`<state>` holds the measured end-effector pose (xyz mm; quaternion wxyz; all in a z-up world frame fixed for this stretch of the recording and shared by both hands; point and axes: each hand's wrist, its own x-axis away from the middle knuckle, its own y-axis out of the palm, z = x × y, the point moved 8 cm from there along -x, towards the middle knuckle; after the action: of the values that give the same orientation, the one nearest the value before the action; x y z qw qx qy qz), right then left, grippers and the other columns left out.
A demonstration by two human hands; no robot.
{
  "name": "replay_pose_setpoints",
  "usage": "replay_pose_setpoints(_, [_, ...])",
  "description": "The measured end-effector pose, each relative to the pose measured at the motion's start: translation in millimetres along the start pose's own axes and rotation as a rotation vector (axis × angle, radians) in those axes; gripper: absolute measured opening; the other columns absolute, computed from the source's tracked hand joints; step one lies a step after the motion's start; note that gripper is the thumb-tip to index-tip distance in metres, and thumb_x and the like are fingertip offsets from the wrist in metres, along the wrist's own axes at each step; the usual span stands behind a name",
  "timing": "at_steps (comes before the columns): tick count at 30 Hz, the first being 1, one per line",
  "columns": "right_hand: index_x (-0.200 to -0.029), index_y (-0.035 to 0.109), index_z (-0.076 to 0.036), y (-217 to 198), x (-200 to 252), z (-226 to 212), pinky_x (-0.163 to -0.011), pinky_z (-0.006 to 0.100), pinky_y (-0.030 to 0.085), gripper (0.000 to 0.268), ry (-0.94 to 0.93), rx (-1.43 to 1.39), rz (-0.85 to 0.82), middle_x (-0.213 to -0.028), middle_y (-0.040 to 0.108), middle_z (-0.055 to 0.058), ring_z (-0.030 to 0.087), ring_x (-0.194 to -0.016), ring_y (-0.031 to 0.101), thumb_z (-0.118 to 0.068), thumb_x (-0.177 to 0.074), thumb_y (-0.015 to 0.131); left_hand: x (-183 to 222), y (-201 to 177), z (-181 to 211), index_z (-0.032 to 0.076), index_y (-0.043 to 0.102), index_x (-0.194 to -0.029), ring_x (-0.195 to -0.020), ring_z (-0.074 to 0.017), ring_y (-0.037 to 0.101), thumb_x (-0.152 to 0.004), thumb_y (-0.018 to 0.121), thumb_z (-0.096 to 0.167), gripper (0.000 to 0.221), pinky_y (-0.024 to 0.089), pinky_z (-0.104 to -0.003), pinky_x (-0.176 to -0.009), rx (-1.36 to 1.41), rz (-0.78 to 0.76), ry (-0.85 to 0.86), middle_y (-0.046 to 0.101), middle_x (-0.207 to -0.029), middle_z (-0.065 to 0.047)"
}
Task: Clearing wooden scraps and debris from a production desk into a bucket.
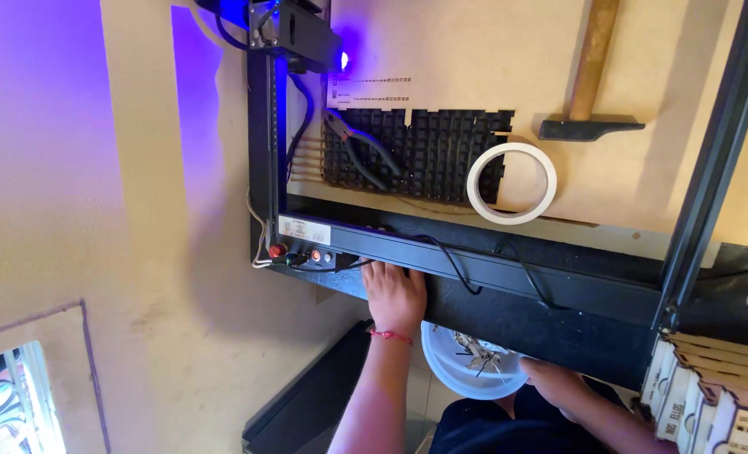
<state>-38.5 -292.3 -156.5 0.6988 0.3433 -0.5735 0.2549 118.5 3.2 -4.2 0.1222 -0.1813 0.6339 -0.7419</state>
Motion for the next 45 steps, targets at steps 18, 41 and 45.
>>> replay_pose_setpoints(18, [-0.103, 0.074, -0.006, 4, 1, 2, -0.078, 0.036, 0.051, 0.033, -0.056, -0.038, 0.049, -0.091, 0.075, 0.011, 0.022, -0.09, 0.073, -0.03, -0.098, 0.053, -41, -26, 22, 0.007, 0.015, -0.156, -0.152, -0.0391, 0.001, -0.085, 0.056, 0.055, 0.095, 0.003, -0.056, -0.117, 0.311, -0.145, -0.409, 0.0, -0.166, -0.018])
replay_pose_setpoints(41, [-0.114, 0.067, -0.008, 7, 11, -1, -0.068, 0.032, 0.055, 0.028, -0.115, -0.025, 0.133, -0.092, 0.074, 0.012, 0.022, -0.084, 0.073, -0.026, -0.096, 0.055, -29, -34, 25, 0.006, 0.058, -0.117, -0.147, -0.0352, 0.03, -0.085, 0.065, 0.031, 0.041, 0.024, -0.064, -0.108, 0.236, 0.255, -0.094, 0.058, -0.126, -0.005])
replay_pose_setpoints(45, [-0.128, 0.062, -0.009, 8, 17, -4, -0.073, 0.034, 0.054, 0.037, -0.088, -0.037, 0.134, -0.1, 0.075, 0.013, 0.023, -0.091, 0.073, -0.026, -0.096, 0.055, -19, -29, 25, 0.002, 0.042, -0.144, -0.14, -0.0408, 0.033, -0.085, 0.056, 0.033, 0.068, 0.016, -0.058, -0.119, 0.172, 0.077, -0.085, 0.043, -0.148, -0.023])
